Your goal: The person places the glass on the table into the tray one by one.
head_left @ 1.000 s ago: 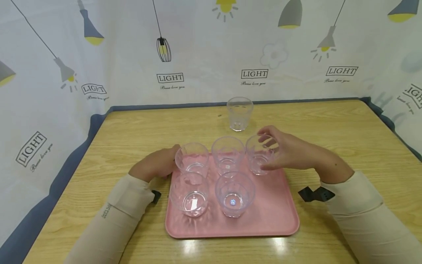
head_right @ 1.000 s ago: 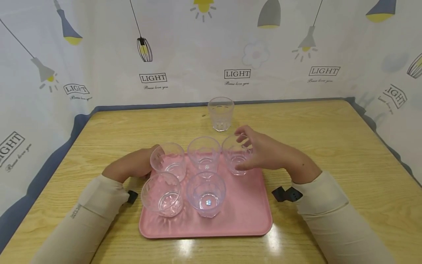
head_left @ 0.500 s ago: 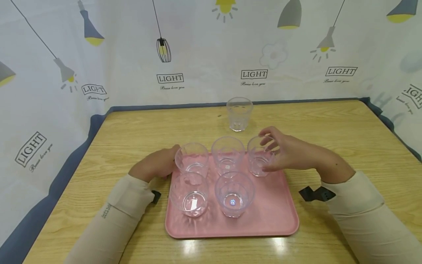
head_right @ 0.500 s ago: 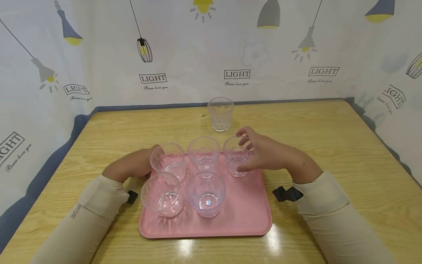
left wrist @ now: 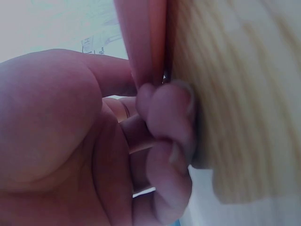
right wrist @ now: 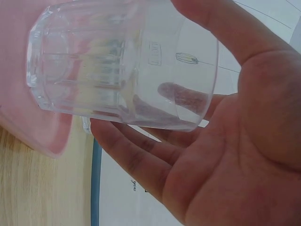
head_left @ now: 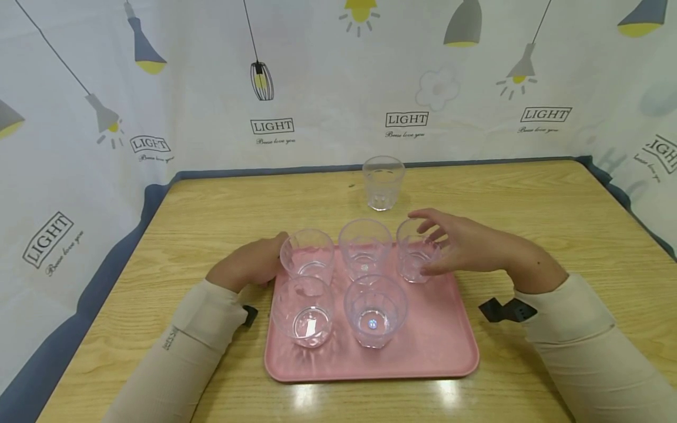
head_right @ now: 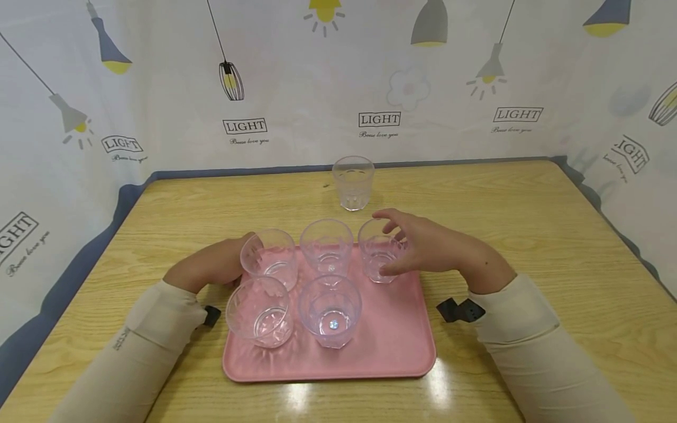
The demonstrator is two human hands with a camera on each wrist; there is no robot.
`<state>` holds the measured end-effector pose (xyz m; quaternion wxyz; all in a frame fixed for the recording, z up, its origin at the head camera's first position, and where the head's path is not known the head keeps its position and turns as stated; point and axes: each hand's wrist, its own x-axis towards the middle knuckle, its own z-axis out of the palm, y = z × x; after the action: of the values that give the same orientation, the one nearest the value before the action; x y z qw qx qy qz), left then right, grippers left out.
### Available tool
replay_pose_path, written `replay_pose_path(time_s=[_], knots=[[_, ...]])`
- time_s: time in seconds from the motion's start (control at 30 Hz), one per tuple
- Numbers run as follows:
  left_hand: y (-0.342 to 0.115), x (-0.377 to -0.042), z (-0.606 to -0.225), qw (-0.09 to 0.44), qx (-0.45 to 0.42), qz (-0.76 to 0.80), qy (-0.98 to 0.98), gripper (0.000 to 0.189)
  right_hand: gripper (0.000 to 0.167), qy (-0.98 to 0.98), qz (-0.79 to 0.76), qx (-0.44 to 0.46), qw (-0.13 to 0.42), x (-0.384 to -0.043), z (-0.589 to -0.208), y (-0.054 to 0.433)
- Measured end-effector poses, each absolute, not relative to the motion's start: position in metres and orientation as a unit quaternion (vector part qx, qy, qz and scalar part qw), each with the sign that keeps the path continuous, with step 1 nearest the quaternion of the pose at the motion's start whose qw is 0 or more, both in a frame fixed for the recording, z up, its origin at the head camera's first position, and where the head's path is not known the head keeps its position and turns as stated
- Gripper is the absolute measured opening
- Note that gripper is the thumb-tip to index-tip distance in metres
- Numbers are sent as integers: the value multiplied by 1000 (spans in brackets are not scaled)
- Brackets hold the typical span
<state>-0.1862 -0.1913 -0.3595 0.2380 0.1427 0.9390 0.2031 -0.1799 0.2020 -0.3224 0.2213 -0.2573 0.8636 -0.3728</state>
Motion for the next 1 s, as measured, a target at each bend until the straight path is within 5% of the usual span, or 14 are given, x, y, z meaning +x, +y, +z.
replay_pose_path(time_s=[0.6, 1.0], knots=[[-192, -188, -362, 236, 146, 199, 940, 22, 100, 858, -378, -259, 231, -177, -318, 201], [-193, -188, -364, 235, 153, 200, 939, 24, 75, 877, -358, -252, 197, -179, -316, 201]])
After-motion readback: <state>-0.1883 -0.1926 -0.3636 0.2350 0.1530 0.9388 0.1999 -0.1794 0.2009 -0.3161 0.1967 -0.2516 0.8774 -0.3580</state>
